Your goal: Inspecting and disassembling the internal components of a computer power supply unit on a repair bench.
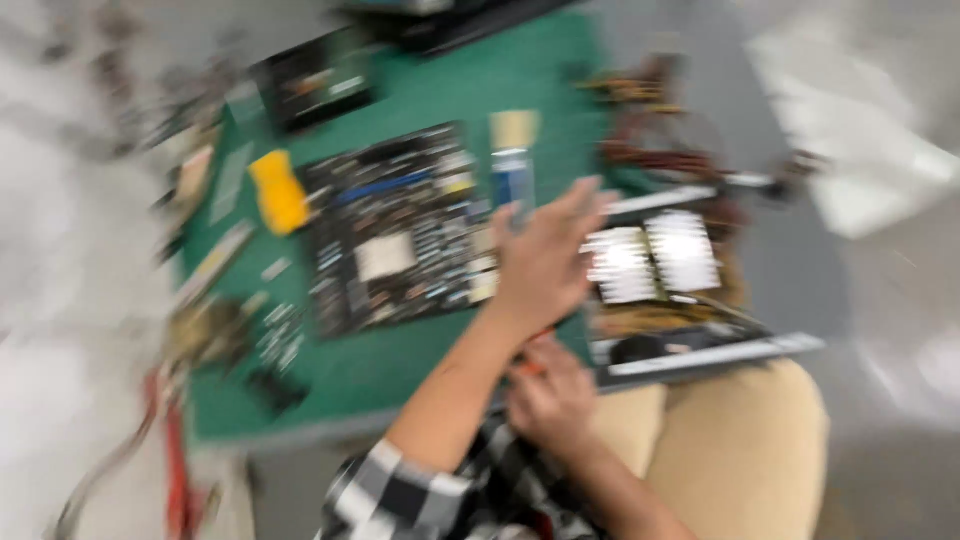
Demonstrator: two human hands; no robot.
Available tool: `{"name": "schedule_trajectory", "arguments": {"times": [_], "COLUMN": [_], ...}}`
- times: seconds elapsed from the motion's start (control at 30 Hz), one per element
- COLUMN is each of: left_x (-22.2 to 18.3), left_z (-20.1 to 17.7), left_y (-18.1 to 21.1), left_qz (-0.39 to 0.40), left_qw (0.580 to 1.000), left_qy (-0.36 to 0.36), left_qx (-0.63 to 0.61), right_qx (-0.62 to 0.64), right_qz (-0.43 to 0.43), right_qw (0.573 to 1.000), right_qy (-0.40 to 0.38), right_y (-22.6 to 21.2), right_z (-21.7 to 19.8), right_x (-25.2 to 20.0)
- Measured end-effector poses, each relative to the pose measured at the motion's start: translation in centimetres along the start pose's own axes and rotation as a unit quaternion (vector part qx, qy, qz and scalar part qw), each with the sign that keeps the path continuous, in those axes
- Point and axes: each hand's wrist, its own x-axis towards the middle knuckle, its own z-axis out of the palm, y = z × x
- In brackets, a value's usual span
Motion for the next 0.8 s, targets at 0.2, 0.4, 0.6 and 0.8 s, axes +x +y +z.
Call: {"name": "schedule_trajectory", "arguments": {"times": [0.2, 0.4, 0.6, 0.8], "left_x": [-0.4, -0.4, -0.4, -0.4], "left_z": [1.0, 1.3, 2.1, 1.2], "left_y": [-0.5, 0.3, 0.2, 0.2], "left_qz": [0.008, 0.007, 0.008, 0.013], "left_qw": [0.994, 1.000, 1.000, 1.000], "left_qy": [0.002, 0.013, -0.001, 0.016], "left_qx": [-0.105, -0.014, -0.028, 0.005], "right_qx": [-0.020, -0.033, -0.046, -0.034], "right_qz": [-0.068, -0.068, -0.065, -0.064], "right_qw": [0.996, 0.995, 0.995, 0.996], "right_qy": [0.060, 0.067, 0.068, 0.056], "right_y": [-2.1, -1.8, -1.8, -2.0], "right_z": [-2.3, -1.8, -1.6, -1.9], "right_x": [3.7, 3.1, 2.9, 3.1]}}
